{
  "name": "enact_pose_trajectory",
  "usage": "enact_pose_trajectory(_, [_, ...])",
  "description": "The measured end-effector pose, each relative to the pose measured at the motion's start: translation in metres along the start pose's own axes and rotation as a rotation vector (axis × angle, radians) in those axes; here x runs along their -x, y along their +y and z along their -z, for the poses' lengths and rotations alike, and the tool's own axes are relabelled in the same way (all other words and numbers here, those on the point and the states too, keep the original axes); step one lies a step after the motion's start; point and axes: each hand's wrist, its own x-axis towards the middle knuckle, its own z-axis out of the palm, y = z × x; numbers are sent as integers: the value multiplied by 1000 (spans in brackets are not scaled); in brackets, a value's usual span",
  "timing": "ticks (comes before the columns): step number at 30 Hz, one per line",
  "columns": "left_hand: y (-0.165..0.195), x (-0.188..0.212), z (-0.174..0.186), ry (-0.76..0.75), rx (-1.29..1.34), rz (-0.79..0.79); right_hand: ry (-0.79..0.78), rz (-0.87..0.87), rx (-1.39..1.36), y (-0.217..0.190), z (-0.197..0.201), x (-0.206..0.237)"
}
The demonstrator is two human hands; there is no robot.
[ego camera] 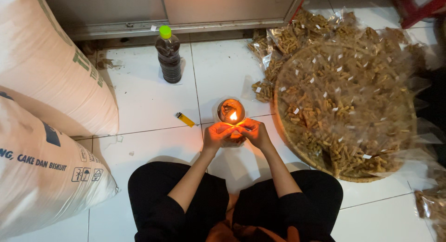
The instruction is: The person sits on the floor and heat-seals clear plastic bags of fried snack sticks over a candle flame, pinching each bag's opening shut. They take filled bags from a large woven tray, melt the plastic closed above the flame, and set the sealed bag aside.
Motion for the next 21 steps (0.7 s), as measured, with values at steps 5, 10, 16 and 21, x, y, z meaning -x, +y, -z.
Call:
enact_pose_trajectory(5, [-6,-3,-1,33,52,4,43,-7,86,0,-2,-4])
enact_pose_trajectory(10, [-13,-6,-2,82,77,-41,151,-5,85,2,-9,-10])
enact_pose_trajectory(16, [-21,-6,-4,158,21,-67,252,-20,72,8,-16,-7])
enact_pose_trajectory(21, [-21,-7,-5,200,-68,-67,284,-15,150,13,-18,-6])
